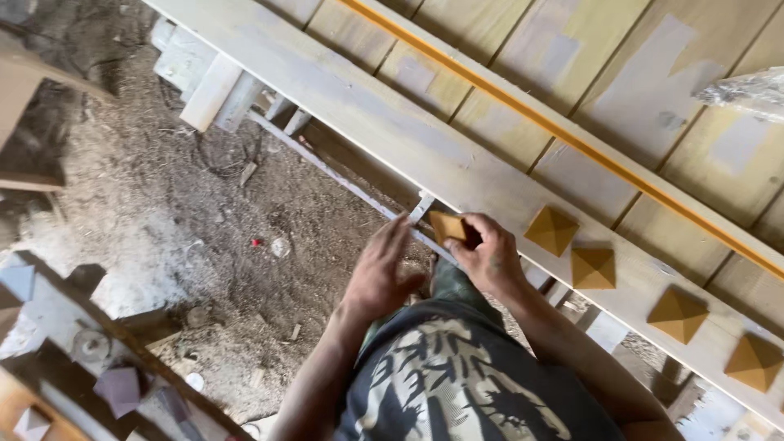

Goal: The person walks through a woodworking shop and begins assembling small wooden pyramids. They pick up pyramid pieces, place them on a long wooden frame, and use a hammer to secure them in place. The task involves repetitive placement and hammering of multiple pyramid units along the frame.

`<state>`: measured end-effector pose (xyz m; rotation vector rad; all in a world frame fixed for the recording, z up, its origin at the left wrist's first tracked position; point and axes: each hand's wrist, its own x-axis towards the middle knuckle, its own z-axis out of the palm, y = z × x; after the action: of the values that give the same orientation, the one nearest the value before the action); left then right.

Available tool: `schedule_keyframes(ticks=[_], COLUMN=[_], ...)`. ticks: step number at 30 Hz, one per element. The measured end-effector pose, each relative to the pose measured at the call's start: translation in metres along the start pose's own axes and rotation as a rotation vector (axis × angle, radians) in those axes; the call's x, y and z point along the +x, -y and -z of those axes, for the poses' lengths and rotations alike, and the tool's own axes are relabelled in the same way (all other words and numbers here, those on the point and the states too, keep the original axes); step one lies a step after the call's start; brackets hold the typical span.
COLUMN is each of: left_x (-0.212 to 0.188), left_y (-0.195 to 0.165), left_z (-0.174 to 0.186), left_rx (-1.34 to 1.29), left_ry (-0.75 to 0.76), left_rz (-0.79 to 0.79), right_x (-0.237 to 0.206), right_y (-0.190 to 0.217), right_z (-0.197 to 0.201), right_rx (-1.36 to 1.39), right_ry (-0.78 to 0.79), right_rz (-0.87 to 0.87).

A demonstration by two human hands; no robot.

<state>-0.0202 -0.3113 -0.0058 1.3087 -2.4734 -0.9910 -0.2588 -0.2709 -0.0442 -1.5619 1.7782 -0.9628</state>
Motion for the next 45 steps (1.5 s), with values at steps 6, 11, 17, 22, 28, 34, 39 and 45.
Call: schedule_keyframes(ticks=[6,11,17,22,28,34,39,45], left_x=[0.027,0.013,-0.012,-0.022,-0.016,-0.029,-0.031,-0.071], left_y=[-0.064,-0.066,-0.064,-0.041,-0.039,-0.062,-0.051,-0.014], left_z=[0.038,-0.003,-0.034,-0.034,-0.032,-0.008,-0.001,0.021], left_rx=[-0.371,-0.979,-1.046,-1.341,-0.836,-0.92,-0.689,-0.534], left_ry=[-0.071,0.188,0.289,0.327,0.362,-0.024,-0.218,-0.526], left_rz=[-0.469,-0.547,-0.235,0.011,0.006,0.308,0.38,0.177], right_x=[-0.03,-0.046,-0.055,-0.047,-0.058,-0.059,-0.035,0.001], right_y=[0.078,0.082,0.038,0.035,0.043,0.037,0.031,0.045], right_z=[0.052,0.064,0.048,0.056,0.057,0.024,-0.001,-0.075], right_rx=[0.294,0.318,0.892,1.83,0.841,0.832,0.19,0.37], right_ry=[0.078,-0.113,0.071,0.715,0.672,0.538,0.621,0.833], right_rz=[0.204,0.347,0.045,0.067,-0.011,0.153,0.436,0.275])
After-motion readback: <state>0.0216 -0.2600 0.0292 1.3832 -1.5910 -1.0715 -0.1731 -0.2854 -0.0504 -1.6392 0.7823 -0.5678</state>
